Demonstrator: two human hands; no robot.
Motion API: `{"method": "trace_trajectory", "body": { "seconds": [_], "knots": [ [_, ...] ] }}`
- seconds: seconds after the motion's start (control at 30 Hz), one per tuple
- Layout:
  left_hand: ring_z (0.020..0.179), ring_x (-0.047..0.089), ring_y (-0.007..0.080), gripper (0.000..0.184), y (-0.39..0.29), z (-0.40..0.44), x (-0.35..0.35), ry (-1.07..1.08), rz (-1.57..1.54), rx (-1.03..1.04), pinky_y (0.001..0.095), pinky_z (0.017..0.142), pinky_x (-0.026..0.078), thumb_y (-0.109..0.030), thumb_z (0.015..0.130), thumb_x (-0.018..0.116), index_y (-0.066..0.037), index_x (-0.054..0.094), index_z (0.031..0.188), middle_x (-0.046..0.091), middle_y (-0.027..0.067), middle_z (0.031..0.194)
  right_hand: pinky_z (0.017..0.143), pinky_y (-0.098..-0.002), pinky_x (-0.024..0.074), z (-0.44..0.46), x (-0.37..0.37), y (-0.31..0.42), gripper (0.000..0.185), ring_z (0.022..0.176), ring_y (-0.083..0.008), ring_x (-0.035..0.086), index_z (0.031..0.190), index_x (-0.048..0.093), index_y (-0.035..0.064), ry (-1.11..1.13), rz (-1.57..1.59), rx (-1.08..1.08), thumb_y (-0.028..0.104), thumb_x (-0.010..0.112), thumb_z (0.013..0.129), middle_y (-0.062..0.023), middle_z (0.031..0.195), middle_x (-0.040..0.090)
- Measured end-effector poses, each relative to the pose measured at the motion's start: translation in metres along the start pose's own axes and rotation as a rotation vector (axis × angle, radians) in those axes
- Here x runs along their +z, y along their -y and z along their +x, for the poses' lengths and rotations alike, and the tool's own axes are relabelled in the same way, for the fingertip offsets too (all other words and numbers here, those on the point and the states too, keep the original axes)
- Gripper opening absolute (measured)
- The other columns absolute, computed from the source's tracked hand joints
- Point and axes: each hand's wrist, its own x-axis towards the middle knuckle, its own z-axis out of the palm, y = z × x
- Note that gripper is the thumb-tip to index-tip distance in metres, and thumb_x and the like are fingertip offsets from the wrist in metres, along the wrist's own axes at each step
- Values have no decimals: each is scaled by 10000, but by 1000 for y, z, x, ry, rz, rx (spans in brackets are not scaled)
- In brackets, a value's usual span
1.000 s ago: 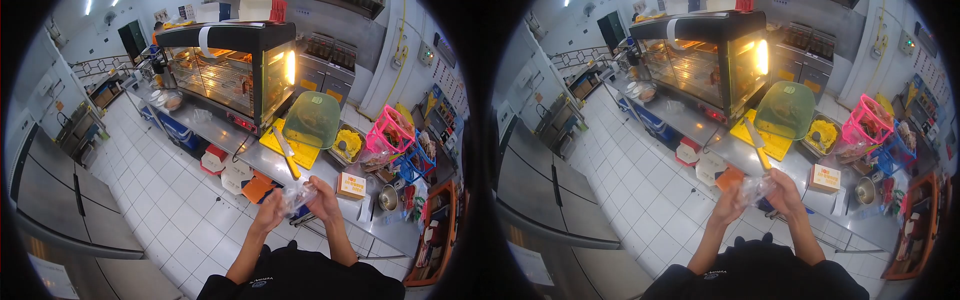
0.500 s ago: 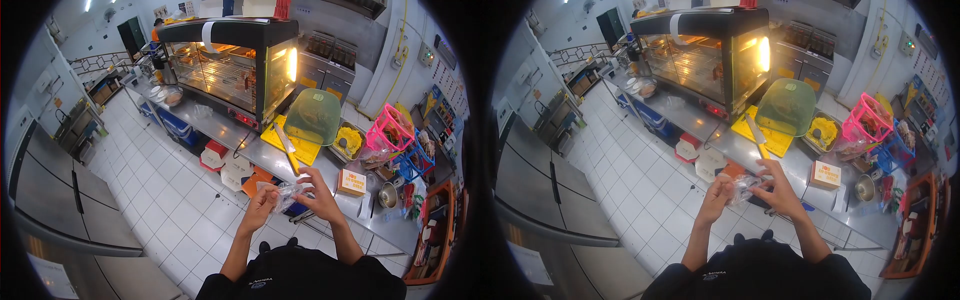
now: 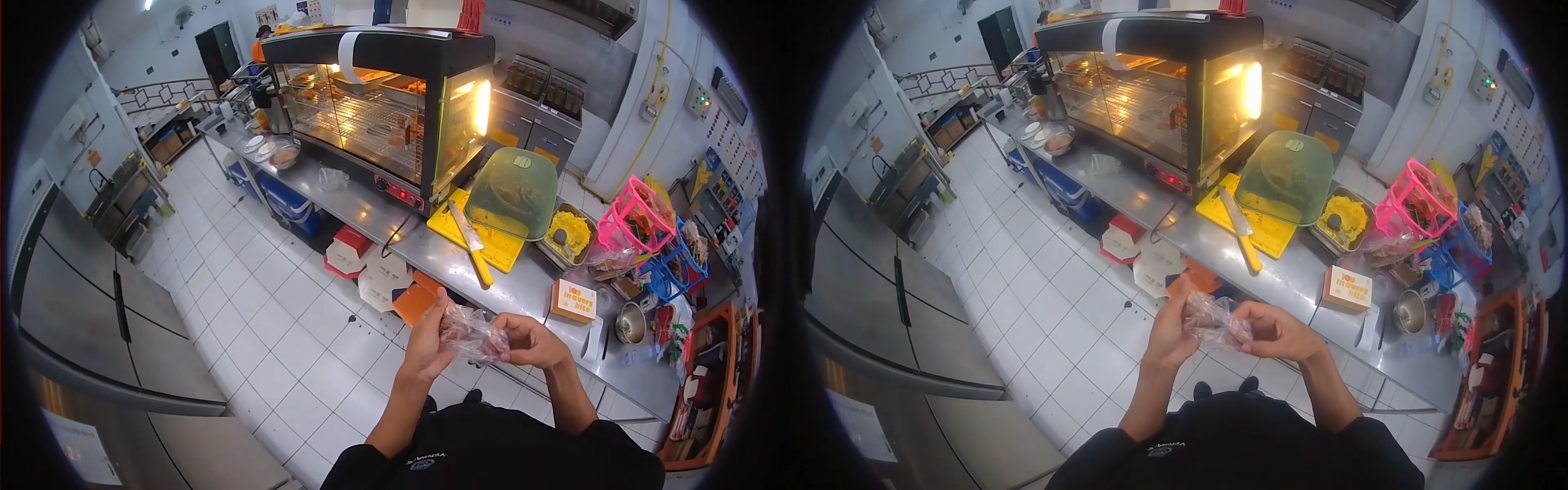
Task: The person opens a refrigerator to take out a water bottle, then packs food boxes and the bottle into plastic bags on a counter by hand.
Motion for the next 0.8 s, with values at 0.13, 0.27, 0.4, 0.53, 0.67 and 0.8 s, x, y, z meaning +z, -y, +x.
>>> {"method": "trace_trajectory", "body": {
  "seconds": [0.13,0.27,0.4,0.53,0.67,0.8],
  "knots": [
    [745,573,73,384,-1,-2,-3,106,-103,-14,271,723,496,-438,1062,474,-108,560,885,594,-5,811,742,-238,479,3,-10,-5,183,830,-95,610,1023,531,12,-282,55,4,-11,658,894,-43,919,628],
    [753,541,86,334,2,-12,2,224,269,124,246,715,450,-385,1034,569,-97,553,867,588,-1,833,640,-213,455,14,-8,3,178,687,-75,558,931,484,64,-529,-36,-87,-39,623,887,-19,826,575],
    [681,482,118,299,7,-7,-16,317,840,432,276,651,389,-222,943,722,-78,526,769,548,5,747,554,-206,405,26,7,9,271,633,-51,502,835,432,112,-780,-168,-190,23,680,904,35,739,500],
    [607,445,184,374,20,-25,12,283,1113,1009,330,601,357,-58,815,816,-63,471,670,501,36,659,499,-217,369,32,15,14,376,577,-22,432,740,389,142,-979,-312,-324,83,704,937,57,675,460],
    [643,519,192,452,37,-32,14,368,1206,1221,295,578,408,44,766,820,-62,394,658,517,53,683,449,-218,325,27,1,23,375,520,-18,389,739,381,144,-1097,-128,-417,60,675,957,66,638,431],
    [684,553,185,397,44,-28,12,300,1127,1148,278,597,426,31,818,785,-57,415,703,566,54,737,413,-222,292,39,-6,24,379,477,-22,382,751,364,141,-1074,108,-538,65,665,968,62,609,412]
  ]
}}
